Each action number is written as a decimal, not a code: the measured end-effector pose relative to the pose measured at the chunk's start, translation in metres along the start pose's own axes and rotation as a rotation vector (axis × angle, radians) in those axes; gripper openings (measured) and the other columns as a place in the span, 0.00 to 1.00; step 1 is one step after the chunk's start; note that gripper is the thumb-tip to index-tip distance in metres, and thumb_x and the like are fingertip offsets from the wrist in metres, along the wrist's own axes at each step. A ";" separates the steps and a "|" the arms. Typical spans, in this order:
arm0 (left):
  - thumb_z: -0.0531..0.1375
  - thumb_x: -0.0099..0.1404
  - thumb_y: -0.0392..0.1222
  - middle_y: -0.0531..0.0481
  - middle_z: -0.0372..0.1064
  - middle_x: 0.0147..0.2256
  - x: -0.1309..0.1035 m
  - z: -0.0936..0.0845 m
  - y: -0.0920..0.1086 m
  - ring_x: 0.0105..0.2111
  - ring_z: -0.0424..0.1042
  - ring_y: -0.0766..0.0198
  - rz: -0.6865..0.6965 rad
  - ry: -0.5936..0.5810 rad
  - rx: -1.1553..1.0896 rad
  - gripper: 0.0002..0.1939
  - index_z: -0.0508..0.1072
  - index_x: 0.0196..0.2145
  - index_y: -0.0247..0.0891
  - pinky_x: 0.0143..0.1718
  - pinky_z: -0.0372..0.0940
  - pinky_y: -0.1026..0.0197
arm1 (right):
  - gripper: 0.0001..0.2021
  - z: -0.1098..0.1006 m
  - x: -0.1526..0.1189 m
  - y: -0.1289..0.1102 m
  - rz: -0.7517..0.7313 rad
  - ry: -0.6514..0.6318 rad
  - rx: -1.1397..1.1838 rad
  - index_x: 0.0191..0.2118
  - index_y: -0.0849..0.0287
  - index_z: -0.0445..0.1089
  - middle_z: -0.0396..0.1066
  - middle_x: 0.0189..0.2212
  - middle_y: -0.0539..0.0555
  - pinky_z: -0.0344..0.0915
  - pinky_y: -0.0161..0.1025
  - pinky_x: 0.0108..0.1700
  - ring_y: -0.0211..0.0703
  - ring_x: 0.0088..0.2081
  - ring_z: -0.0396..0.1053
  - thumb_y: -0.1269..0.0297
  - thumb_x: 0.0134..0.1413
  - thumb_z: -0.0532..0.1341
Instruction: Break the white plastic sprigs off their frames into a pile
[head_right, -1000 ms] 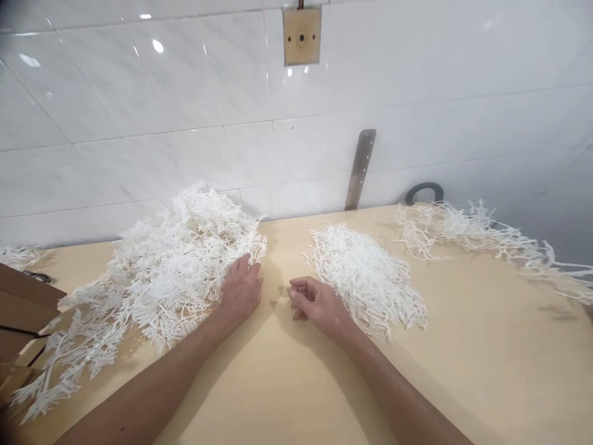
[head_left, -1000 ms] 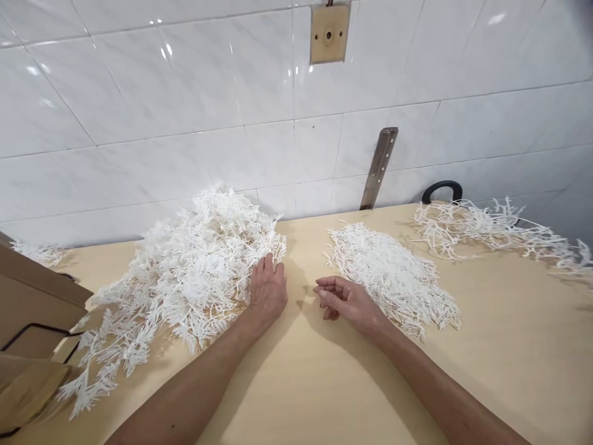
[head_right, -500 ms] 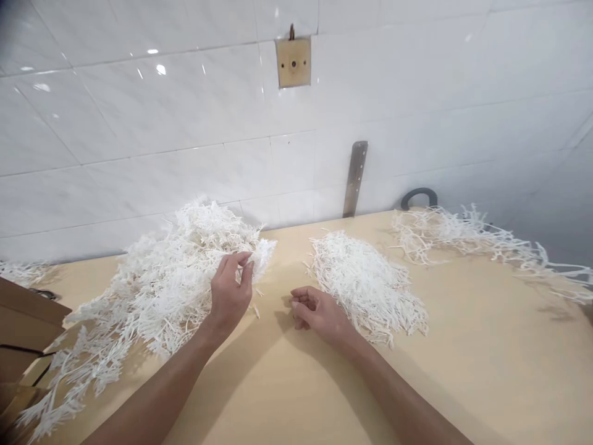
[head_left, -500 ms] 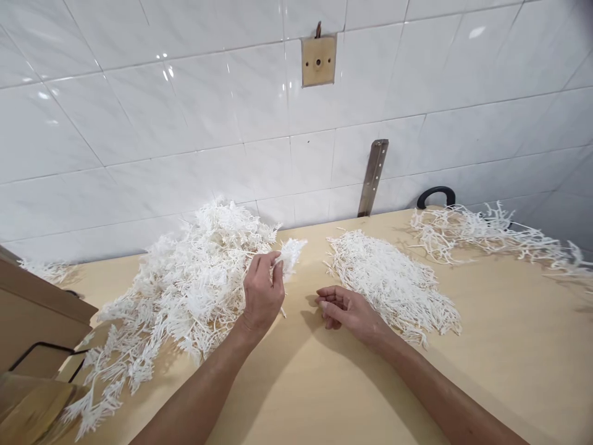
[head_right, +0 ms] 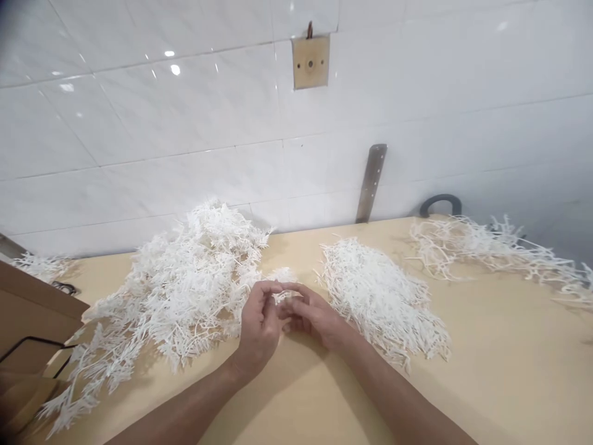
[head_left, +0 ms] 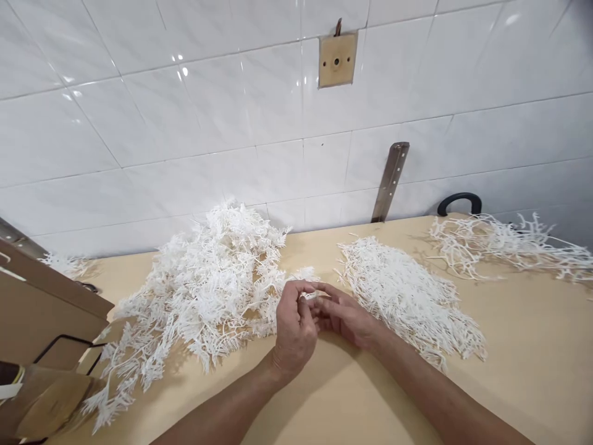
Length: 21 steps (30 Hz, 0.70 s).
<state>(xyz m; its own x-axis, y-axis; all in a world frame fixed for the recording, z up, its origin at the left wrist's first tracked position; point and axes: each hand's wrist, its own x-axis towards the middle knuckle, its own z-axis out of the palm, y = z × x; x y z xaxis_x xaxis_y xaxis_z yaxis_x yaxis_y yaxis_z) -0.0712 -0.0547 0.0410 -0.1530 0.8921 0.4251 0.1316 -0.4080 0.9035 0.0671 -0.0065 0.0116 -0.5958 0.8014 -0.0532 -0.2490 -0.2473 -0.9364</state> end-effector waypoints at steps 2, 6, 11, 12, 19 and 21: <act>0.52 0.66 0.32 0.43 0.71 0.41 0.011 -0.010 0.006 0.46 0.71 0.55 0.064 0.052 0.052 0.08 0.70 0.38 0.40 0.52 0.64 0.50 | 0.28 0.000 0.004 0.000 -0.036 0.027 -0.228 0.57 0.54 0.62 0.73 0.32 0.52 0.70 0.43 0.37 0.44 0.33 0.72 0.51 0.53 0.66; 0.52 0.64 0.29 0.44 0.72 0.43 0.044 -0.024 0.024 0.50 0.71 0.57 0.059 0.103 -0.016 0.10 0.69 0.40 0.38 0.57 0.61 0.49 | 0.25 0.003 0.014 -0.012 -0.206 0.118 -0.675 0.57 0.53 0.63 0.72 0.40 0.56 0.69 0.44 0.38 0.44 0.35 0.71 0.53 0.55 0.64; 0.53 0.59 0.27 0.45 0.74 0.44 0.078 -0.027 0.035 0.52 0.71 0.58 0.129 0.257 -0.058 0.11 0.70 0.38 0.38 0.59 0.59 0.50 | 0.12 0.002 0.029 -0.013 -0.395 0.315 -0.811 0.45 0.56 0.65 0.72 0.38 0.56 0.70 0.42 0.36 0.45 0.37 0.72 0.57 0.59 0.59; 0.53 0.59 0.27 0.45 0.74 0.45 0.083 -0.028 0.035 0.52 0.71 0.58 0.142 0.294 -0.057 0.12 0.70 0.38 0.38 0.59 0.59 0.51 | 0.10 0.003 0.030 -0.008 -0.382 0.328 -0.872 0.42 0.57 0.66 0.73 0.36 0.57 0.70 0.42 0.35 0.45 0.35 0.72 0.57 0.60 0.58; 0.55 0.55 0.28 0.46 0.74 0.42 0.106 -0.029 0.026 0.48 0.72 0.60 0.120 0.407 -0.072 0.11 0.70 0.35 0.38 0.54 0.62 0.55 | 0.18 0.029 0.024 0.019 -0.609 -0.080 -1.434 0.54 0.58 0.68 0.66 0.58 0.62 0.58 0.53 0.58 0.57 0.60 0.58 0.63 0.59 0.60; 0.56 0.57 0.29 0.46 0.74 0.42 0.107 -0.029 0.025 0.47 0.73 0.60 0.110 0.393 -0.067 0.09 0.71 0.35 0.37 0.53 0.62 0.56 | 0.13 0.027 0.025 0.015 -0.573 -0.122 -1.520 0.50 0.56 0.72 0.71 0.53 0.57 0.57 0.48 0.58 0.51 0.58 0.61 0.68 0.62 0.57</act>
<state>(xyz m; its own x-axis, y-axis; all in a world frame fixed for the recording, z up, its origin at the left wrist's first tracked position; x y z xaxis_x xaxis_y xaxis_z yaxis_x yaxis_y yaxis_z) -0.1127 0.0246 0.1106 -0.5053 0.7058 0.4965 0.1056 -0.5205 0.8473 0.0282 -0.0048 0.0056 -0.7673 0.5306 0.3602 0.4498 0.8456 -0.2874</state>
